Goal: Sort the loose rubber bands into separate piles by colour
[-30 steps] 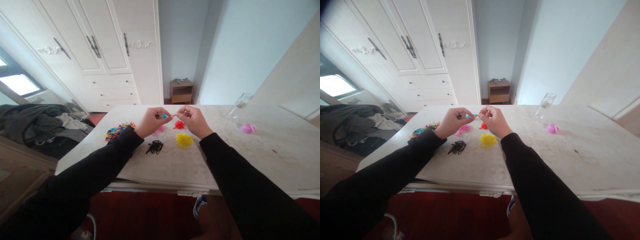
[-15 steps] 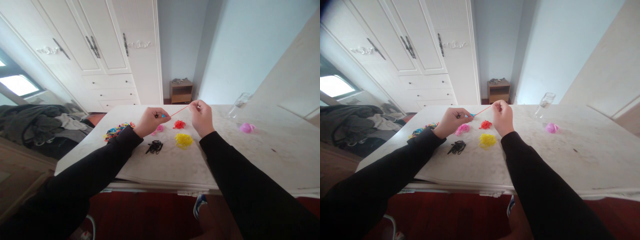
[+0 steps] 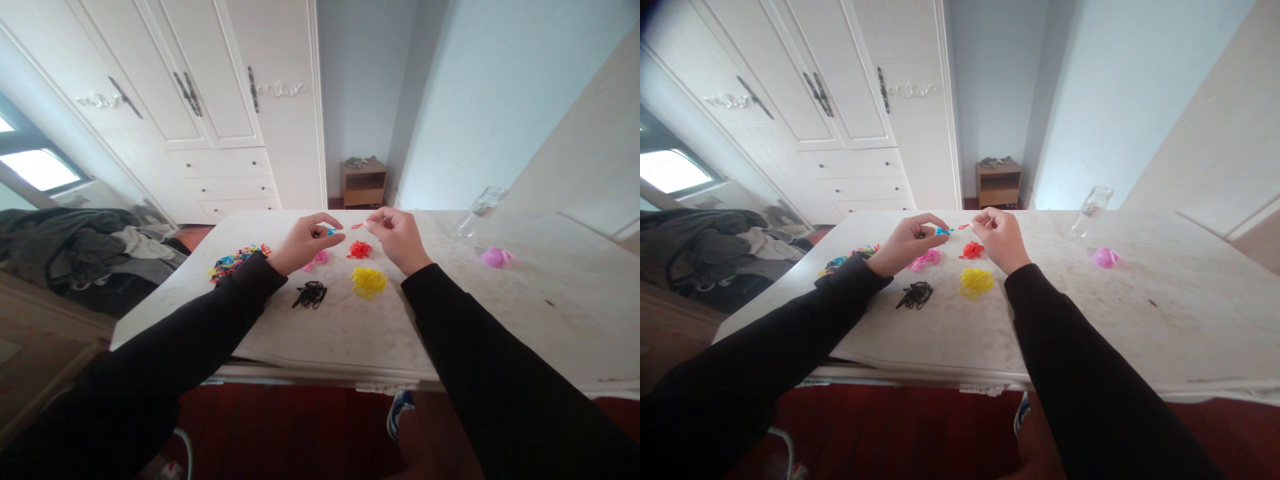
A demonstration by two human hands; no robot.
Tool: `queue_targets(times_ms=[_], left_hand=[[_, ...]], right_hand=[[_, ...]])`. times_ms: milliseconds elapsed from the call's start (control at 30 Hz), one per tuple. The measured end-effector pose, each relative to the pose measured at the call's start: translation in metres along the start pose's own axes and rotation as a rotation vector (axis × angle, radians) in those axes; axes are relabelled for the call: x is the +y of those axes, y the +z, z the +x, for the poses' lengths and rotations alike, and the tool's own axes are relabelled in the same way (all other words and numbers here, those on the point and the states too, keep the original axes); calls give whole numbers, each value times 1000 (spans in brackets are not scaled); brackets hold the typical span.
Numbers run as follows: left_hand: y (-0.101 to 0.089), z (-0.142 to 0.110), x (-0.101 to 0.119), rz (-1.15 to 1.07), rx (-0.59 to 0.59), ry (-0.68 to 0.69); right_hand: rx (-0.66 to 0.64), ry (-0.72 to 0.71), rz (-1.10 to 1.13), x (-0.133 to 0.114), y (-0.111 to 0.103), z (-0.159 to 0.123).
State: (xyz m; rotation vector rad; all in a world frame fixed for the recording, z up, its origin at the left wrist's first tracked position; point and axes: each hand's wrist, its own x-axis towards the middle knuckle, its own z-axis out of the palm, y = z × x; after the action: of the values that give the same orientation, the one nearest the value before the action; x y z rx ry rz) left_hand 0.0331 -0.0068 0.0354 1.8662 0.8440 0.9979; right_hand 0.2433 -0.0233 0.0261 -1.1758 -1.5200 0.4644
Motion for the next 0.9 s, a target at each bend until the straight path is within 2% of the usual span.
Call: queue_targets(times_ms=[133, 267, 433, 700, 767, 900], left_hand=[[1, 0, 2, -310, -57, -181], [-2, 4, 1, -445, -100, -309], [-4, 5, 0, -485, -140, -351], [-3, 0, 7, -512, -201, -405], [-2, -1, 7, -503, -212, -397], [1, -2, 8, -504, -247, -385]], right_hand=[[-22, 47, -151, 11, -2, 2], [-82, 81, -273, 17, -1, 1], [-108, 83, -327, 19, -2, 0], [-33, 61, -296, 15, -2, 1], [-76, 6, -215, 9, 0, -1], [-254, -127, -51, -3, 4, -5]])
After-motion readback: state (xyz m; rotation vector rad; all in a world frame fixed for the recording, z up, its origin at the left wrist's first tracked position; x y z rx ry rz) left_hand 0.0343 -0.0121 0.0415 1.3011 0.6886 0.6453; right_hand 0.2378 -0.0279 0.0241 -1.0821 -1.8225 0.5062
